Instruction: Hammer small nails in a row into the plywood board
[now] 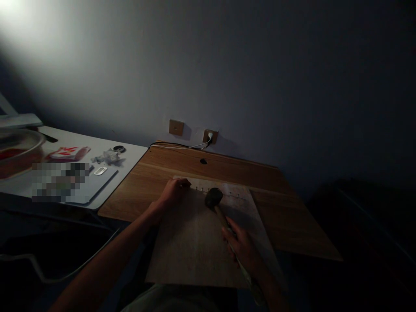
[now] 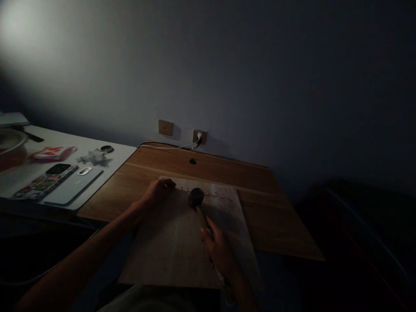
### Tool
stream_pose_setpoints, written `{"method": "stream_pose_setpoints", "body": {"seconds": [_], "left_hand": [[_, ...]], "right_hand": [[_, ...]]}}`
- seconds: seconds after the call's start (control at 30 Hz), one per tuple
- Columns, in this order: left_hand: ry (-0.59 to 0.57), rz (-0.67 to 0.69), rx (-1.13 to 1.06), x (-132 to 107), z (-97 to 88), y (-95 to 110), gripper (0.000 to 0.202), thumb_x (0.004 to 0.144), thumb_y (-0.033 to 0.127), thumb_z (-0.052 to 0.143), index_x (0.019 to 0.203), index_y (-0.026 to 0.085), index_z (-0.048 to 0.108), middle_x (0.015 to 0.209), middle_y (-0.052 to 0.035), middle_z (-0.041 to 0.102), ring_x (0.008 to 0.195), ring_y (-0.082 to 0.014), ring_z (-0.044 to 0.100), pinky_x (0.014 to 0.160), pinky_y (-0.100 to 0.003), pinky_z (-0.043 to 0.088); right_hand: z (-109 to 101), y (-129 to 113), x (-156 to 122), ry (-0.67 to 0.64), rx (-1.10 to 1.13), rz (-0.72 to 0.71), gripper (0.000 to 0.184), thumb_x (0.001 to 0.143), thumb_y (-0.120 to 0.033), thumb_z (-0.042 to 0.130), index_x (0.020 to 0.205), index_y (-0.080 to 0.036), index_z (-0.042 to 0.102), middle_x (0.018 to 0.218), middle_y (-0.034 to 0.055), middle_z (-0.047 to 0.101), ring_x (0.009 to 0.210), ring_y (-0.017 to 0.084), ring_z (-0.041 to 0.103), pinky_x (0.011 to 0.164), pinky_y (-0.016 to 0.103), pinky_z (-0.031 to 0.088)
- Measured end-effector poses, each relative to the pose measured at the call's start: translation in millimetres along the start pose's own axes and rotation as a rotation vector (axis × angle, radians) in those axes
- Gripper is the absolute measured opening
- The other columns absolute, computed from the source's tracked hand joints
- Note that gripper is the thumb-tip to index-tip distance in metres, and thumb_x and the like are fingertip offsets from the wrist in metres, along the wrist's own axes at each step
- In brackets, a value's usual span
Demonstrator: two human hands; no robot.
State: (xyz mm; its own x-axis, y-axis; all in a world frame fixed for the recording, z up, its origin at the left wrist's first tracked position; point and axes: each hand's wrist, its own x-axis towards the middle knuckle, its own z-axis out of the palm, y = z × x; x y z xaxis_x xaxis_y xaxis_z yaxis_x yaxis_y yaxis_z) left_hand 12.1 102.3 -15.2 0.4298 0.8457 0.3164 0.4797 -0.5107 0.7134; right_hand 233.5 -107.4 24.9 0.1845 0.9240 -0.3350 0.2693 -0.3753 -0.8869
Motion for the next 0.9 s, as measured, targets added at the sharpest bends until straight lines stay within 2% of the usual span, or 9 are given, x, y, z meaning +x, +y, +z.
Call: {"method": "stream_pose_setpoints", "body": {"seconds": [0.33,0.5,0.57,0.7,0.9], "left_hand": [[0.0,0.081,0.049,1.4,2.8,0.3,0.023,0.078,0.007,0.06,0.09,0.017,0.076,0.09,-0.0065,0.075,0.084,-0.0191,0.069,0.079,-0.028,0.054],[-0.005,0.099,0.016,2.2,4.2,-2.5,0.019,0.08,0.01,0.06,0.091,0.016,0.075,0.09,-0.0066,0.074,0.081,-0.0173,0.068,0.076,-0.026,0.052],[-0.005,0.07,-0.008,1.8,5.4,-3.9,0.022,0.081,0.011,0.06,0.098,0.016,0.074,0.089,-0.0056,0.075,0.081,-0.017,0.069,0.076,-0.026,0.052],[-0.018,0.018,-0.07,1.2,7.9,-6.9,0.043,0.081,0.011,0.059,0.123,0.017,0.064,0.09,-0.0046,0.077,0.078,-0.0166,0.071,0.072,-0.024,0.053],[0.02,0.005,-0.031,1.7,9.9,-10.4,0.051,0.079,0.011,0.063,0.129,0.02,0.058,0.094,-0.0048,0.077,0.08,-0.0184,0.073,0.07,-0.024,0.052]], "right_hand": [[4.5,-5.2,8.3,-0.009,0.002,-0.046,0.068,0.091,-0.05,0.053,0.149,-0.015,0.043,0.082,-0.0017,0.057,0.038,0.006,0.044,0.028,0.019,0.034],[13.5,-21.7,23.0,-0.084,0.027,-0.131,0.053,0.092,-0.048,0.051,0.138,-0.021,0.052,0.082,-0.0047,0.053,0.038,0.004,0.044,0.027,0.016,0.033],[18.6,-31.6,31.8,-0.104,0.009,-0.173,0.048,0.092,-0.047,0.051,0.132,-0.021,0.056,0.08,-0.0057,0.053,0.037,0.003,0.044,0.027,0.015,0.033],[30.3,-47.1,49.0,-0.112,-0.034,-0.237,0.041,0.093,-0.044,0.049,0.124,-0.02,0.059,0.077,-0.0066,0.052,0.034,0.003,0.043,0.026,0.015,0.032],[40.5,-51.5,60.7,-0.13,-0.091,-0.203,0.041,0.094,-0.038,0.05,0.13,-0.021,0.058,0.073,-0.0065,0.055,0.035,0.004,0.045,0.029,0.014,0.033]]}}
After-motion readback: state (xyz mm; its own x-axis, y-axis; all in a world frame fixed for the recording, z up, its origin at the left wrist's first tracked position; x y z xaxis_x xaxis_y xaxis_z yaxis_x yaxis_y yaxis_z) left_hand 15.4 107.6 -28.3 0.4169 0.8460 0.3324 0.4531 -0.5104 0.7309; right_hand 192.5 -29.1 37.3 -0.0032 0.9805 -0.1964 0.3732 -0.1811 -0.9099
